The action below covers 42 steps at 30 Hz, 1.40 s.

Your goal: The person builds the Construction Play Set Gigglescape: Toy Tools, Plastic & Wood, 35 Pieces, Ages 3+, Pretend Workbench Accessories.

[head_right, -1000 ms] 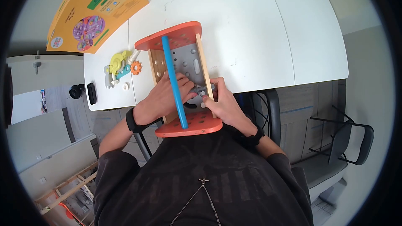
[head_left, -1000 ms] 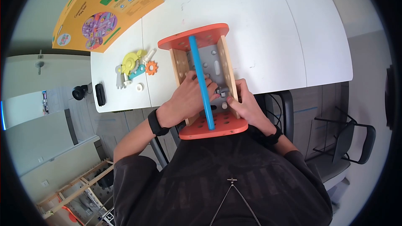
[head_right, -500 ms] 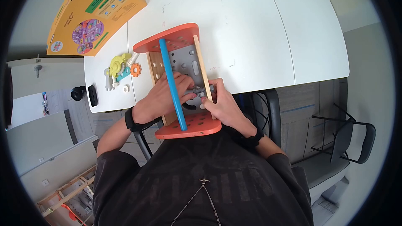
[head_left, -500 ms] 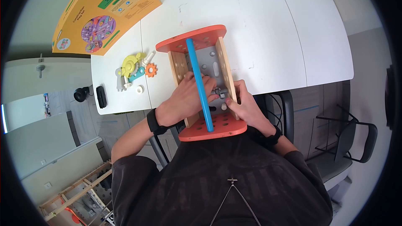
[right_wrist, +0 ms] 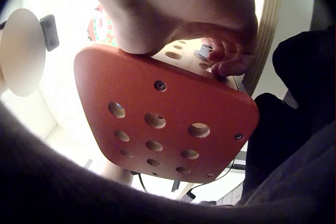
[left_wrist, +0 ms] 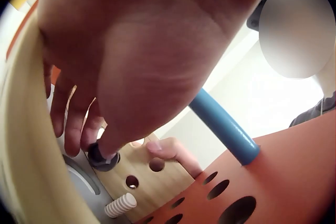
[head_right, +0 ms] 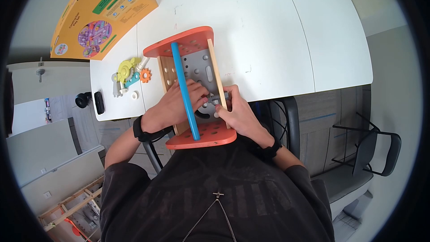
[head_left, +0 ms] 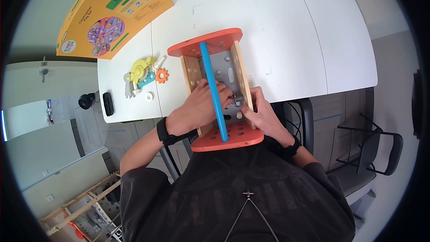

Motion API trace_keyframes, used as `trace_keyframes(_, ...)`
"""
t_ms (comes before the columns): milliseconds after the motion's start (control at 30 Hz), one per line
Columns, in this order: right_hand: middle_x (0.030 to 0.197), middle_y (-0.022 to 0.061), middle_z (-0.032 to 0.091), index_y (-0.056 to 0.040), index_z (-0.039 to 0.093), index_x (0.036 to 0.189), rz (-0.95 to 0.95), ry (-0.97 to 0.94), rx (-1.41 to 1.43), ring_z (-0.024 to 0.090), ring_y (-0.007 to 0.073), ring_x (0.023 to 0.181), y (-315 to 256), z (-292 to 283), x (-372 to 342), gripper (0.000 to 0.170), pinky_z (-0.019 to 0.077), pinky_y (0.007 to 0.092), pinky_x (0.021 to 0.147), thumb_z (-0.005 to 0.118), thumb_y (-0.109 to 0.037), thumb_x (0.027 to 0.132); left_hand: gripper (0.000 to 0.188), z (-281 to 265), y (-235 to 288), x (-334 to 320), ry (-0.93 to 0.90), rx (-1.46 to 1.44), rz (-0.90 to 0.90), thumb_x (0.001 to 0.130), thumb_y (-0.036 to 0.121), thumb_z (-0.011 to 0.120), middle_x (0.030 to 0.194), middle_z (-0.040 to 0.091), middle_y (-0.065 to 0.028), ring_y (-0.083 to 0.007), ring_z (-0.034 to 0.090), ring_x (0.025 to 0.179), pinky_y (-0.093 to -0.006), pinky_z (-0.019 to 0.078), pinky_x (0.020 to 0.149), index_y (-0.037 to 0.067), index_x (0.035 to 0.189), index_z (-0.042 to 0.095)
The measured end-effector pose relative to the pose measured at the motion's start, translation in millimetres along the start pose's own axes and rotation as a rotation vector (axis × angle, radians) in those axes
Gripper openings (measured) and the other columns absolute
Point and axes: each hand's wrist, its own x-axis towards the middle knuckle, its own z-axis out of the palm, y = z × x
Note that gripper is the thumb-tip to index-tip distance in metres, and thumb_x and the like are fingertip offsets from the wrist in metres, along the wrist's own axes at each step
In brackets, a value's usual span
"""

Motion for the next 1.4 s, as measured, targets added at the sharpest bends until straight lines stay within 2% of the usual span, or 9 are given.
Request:
trace_keyframes(67, 0.093, 0.0134, 0.065, 0.0034, 0.039, 0.137, 0.002, -0.002, 0.001, 0.060, 0.0138, 0.057, 1, 0, 0, 0.047, 0.0457, 0.0301, 0.048, 0.065, -0.012, 0.101, 0.024, -4, 2, 0, -0.003, -0.016, -0.008, 0.103, 0.029, 0.066, 0.105, 0.066, -0.0077, -0.0290, 0.063, 0.106, -0.0452, 0.0419, 0.097, 0.008, 0.116, 0.064)
trace_keyframes(167, 0.092, 0.0132, 0.065, 0.0031, 0.039, 0.137, -0.049, 0.026, 0.018, 0.058, 0.0138, 0.055, 3, 3, 0, 0.047, 0.0455, 0.0300, 0.048, 0.065, -0.012, 0.102, 0.034, -11, 10, 1, -0.053, 0.008, -0.061, 0.101, 0.031, 0.070, 0.108, 0.070, -0.0075, -0.0292, 0.062, 0.108, -0.0467, 0.0450, 0.105, 0.007, 0.124, 0.065)
trace_keyframes(267, 0.094, 0.0132, 0.065, 0.0027, 0.039, 0.138, 0.004, -0.005, 0.007, 0.059, 0.0137, 0.057, 3, 0, 0, 0.047, 0.0458, 0.0300, 0.048, 0.065, -0.013, 0.102, 0.031, -3, 8, -2, 0.024, 0.088, -0.011, 0.101, 0.029, 0.070, 0.108, 0.069, -0.0071, -0.0296, 0.062, 0.107, -0.0462, 0.0452, 0.105, 0.005, 0.121, 0.065)
trace_keyframes(367, 0.095, 0.0136, 0.065, 0.0030, 0.038, 0.139, 0.020, -0.012, 0.015, 0.061, 0.0136, 0.060, -1, 0, 0, 0.048, 0.0462, 0.0300, 0.049, 0.065, -0.013, 0.102, 0.029, 0, 5, -2, -0.011, 0.065, 0.010, 0.101, 0.026, 0.069, 0.107, 0.069, -0.0072, -0.0299, 0.062, 0.107, -0.0467, 0.0466, 0.102, 0.005, 0.120, 0.066)
trace_keyframes(667, 0.097, 0.0141, 0.065, 0.0032, 0.038, 0.139, -0.043, 0.020, -0.009, 0.061, 0.0135, 0.061, 2, 2, 0, 0.048, 0.0463, 0.0293, 0.049, 0.065, -0.012, 0.103, 0.016, -10, 11, 1, 0.006, -0.070, -0.056, 0.102, 0.020, 0.066, 0.105, 0.069, -0.0088, -0.0304, 0.062, 0.103, -0.0474, 0.0472, 0.097, 0.006, 0.109, 0.064)
trace_keyframes(767, 0.096, 0.0141, 0.065, 0.0034, 0.038, 0.139, 0.010, -0.006, -0.008, 0.060, 0.0133, 0.061, -4, -1, -1, 0.048, 0.0460, 0.0293, 0.049, 0.065, -0.013, 0.103, 0.015, -13, 14, 1, 0.011, -0.101, -0.090, 0.104, 0.020, 0.064, 0.102, 0.068, -0.0094, -0.0307, 0.062, 0.101, -0.0474, 0.0467, 0.097, 0.006, 0.109, 0.064)
trace_keyframes(967, 0.095, 0.0139, 0.065, 0.0030, 0.038, 0.138, 0.000, -0.006, -0.007, 0.059, 0.0131, 0.059, -1, 0, 0, 0.047, 0.0454, 0.0299, 0.049, 0.065, -0.012, 0.103, 0.017, 5, 3, 2, 0.006, 0.055, -0.009, 0.105, 0.022, 0.063, 0.098, 0.065, -0.0097, -0.0309, 0.061, 0.102, -0.0469, 0.0460, 0.097, 0.005, 0.108, 0.065)
trace_keyframes(1167, 0.095, 0.0134, 0.065, 0.0029, 0.038, 0.137, 0.020, -0.014, -0.003, 0.059, 0.0134, 0.058, -4, -1, -1, 0.046, 0.0453, 0.0302, 0.049, 0.065, -0.012, 0.103, 0.020, -10, 12, 2, -0.003, -0.094, -0.065, 0.105, 0.022, 0.064, 0.096, 0.065, -0.0103, -0.0311, 0.061, 0.100, -0.0474, 0.0458, 0.096, 0.004, 0.113, 0.065)
trace_keyframes(1400, 0.095, 0.0140, 0.065, 0.0033, 0.038, 0.139, 0.014, -0.011, 0.000, 0.059, 0.0138, 0.058, -2, -1, 0, 0.048, 0.0459, 0.0301, 0.049, 0.065, -0.013, 0.103, 0.026, 1, 2, 4, -0.035, -0.009, -0.001, 0.101, 0.026, 0.069, 0.100, 0.067, -0.0119, -0.0325, 0.061, 0.102, -0.0475, 0.0484, 0.092, 0.004, 0.110, 0.059)
